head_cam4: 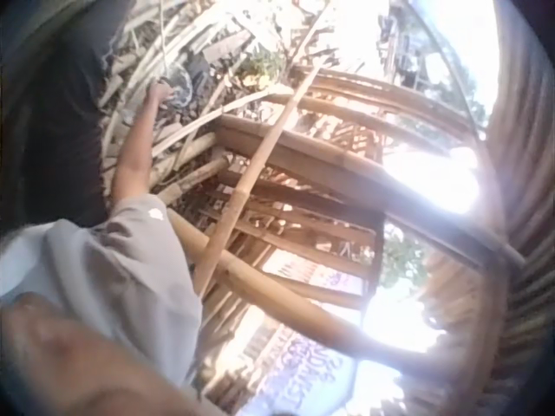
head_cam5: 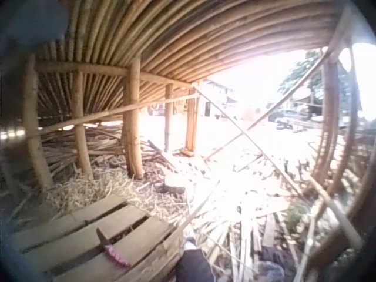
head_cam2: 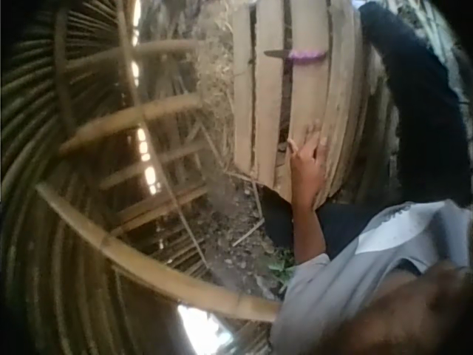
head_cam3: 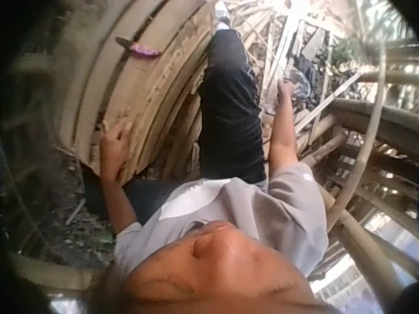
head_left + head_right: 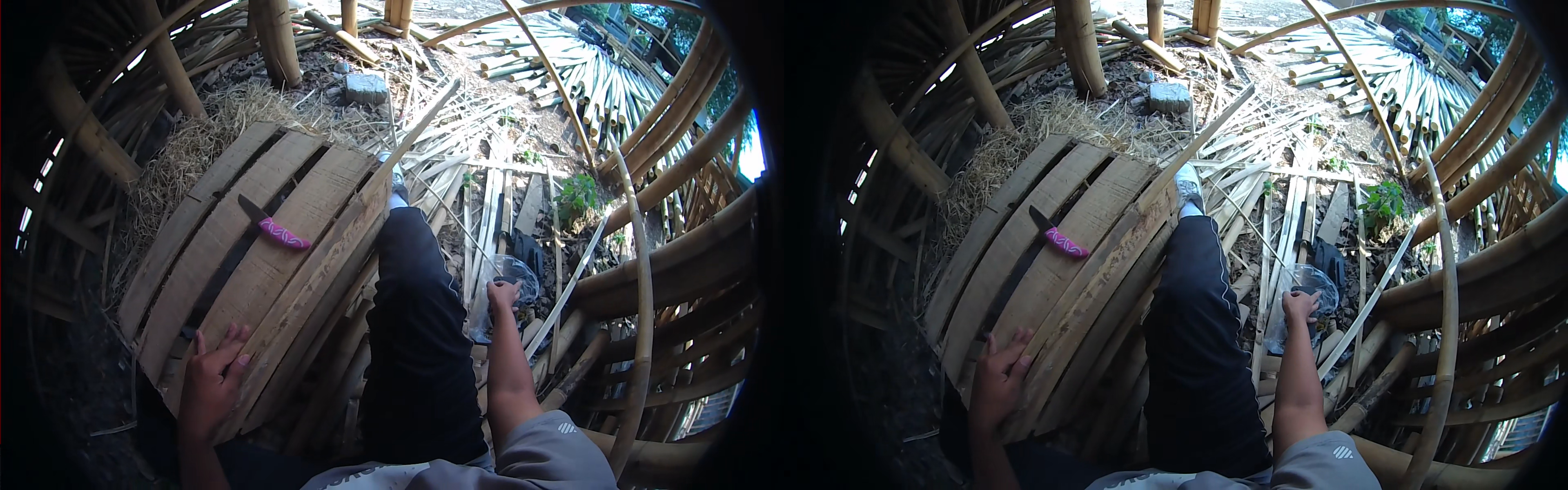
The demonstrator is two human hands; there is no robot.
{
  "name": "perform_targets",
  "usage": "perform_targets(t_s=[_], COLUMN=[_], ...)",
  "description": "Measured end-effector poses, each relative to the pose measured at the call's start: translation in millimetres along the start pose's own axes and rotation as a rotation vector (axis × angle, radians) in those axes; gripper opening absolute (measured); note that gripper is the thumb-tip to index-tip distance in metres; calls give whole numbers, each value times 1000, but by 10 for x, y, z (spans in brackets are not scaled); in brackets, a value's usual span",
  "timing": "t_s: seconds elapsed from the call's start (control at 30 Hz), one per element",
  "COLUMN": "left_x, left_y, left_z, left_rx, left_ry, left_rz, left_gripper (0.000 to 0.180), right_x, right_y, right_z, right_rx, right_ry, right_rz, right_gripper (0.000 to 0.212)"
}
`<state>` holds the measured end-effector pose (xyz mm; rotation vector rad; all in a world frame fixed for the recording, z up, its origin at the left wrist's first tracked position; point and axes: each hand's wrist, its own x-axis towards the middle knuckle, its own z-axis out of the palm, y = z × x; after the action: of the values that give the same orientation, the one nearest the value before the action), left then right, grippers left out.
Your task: The person sits on the ground and uses a knife to shave and smooth a thin bamboo stick held against a wooden crate. The person repeatedly scrapes along the stick's length, rotating it to work different sides, and occasionally pauses to reposition the stick.
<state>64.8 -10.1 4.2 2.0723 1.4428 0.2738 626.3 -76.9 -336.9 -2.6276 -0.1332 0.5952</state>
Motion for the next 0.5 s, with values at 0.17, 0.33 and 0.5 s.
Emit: perform_targets(t_s=[0.17,0.33,0.5], left_x=[65,-19,26], left_y=[11,20,23], left_z=[6,-17,-7], left_rx=[-28,-30,-36], left_ry=[-20,-5,-13], left_rz=[27,-21,-1], left_gripper=[34,33,33], right_x=[589,380,311], right_y=[388,219,177], right_z=[-110,16,-54], right_rx=[159,260,379], right_ry=[-47,4,-38], right_rz=[-181,-342,-421], right_gripper=[32,30,25])
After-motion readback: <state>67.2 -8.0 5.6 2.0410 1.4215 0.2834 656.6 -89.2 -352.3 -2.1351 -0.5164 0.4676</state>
